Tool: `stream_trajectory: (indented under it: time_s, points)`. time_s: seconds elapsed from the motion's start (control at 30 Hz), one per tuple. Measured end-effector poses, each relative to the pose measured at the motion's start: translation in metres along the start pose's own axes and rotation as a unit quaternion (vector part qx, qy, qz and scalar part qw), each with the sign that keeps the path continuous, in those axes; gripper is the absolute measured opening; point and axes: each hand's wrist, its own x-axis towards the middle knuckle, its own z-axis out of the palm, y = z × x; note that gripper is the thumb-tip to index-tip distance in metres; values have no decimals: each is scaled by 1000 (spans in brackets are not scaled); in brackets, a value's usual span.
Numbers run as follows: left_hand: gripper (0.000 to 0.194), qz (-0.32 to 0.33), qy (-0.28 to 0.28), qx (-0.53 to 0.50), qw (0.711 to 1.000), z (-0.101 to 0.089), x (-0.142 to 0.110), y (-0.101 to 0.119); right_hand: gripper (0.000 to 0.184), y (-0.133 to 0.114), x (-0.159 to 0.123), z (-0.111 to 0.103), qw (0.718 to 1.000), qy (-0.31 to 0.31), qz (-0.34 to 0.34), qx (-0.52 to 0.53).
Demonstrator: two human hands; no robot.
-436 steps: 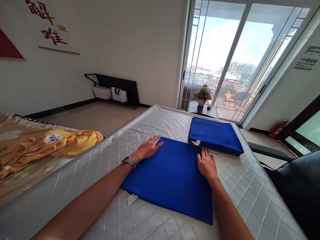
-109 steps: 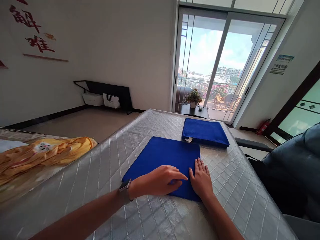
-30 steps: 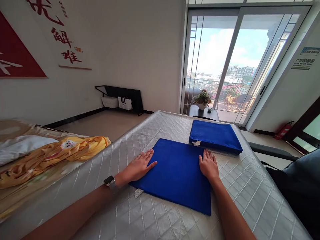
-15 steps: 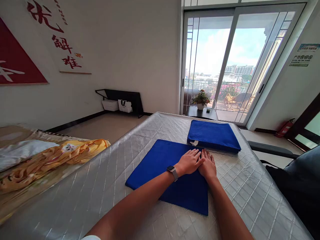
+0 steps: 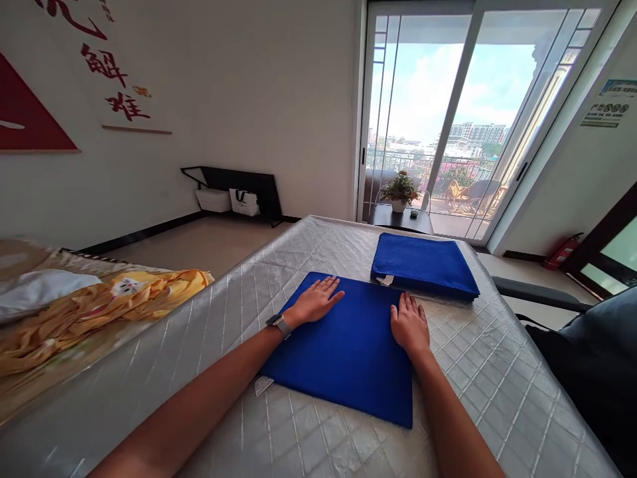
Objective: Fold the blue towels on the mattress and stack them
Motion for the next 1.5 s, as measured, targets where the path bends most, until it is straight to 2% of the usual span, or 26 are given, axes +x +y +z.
stream_trajectory:
  time_s: [0.1, 0.17, 0.43, 0.77, 0.87, 1.0, 1.07, 1.17, 1.23, 1.27, 1.33, 1.4, 1.5]
  points:
    - [80, -57, 4, 8, 998, -8, -5, -43, 67, 2, 1, 3, 1000, 3, 0, 0]
    - [82, -70, 11, 5, 997, -9, -7, -55, 67, 3, 1, 4, 1000, 4, -2, -2]
    - [82, -85, 12, -5, 996, -16, -10, -46, 70, 7, 3, 6, 1000, -8, -1, 4]
    - [73, -96, 7, -39, 995, -13, -9, -63, 69, 13, 4, 6, 999, 2, -26, 24]
    - [72, -117, 11, -34, 993, -20, -9, -67, 69, 13, 4, 3, 998, 19, -26, 60]
    - [66, -107, 50, -49, 992, -47, -11, -55, 67, 11, 3, -14, 992, 60, -26, 111]
    - [59, -57, 57, -78, 994, -64, -12, -35, 62, 11, 2, -28, 988, 65, -38, 137]
    - [49, 55, 13, -162, 985, -80, -15, 7, 52, 10, 1, -51, 982, 36, -37, 180]
    - [50, 104, -40, -259, 959, -78, -17, 36, 46, 9, 0, -62, 975, 6, -24, 220]
    - [50, 116, -71, -321, 937, -72, -18, 49, 43, 9, -1, -66, 968, -10, -19, 251]
    - [50, 115, -130, -455, 873, -55, -20, 70, 39, 7, -2, -72, 942, -44, -11, 333]
    - [50, 80, -164, -576, 797, -35, -21, 84, 35, 5, -3, -75, 904, -86, 6, 419]
    - [46, -2, -156, -694, 703, -12, -19, 91, 29, 1, -7, -76, 845, -169, 34, 506]
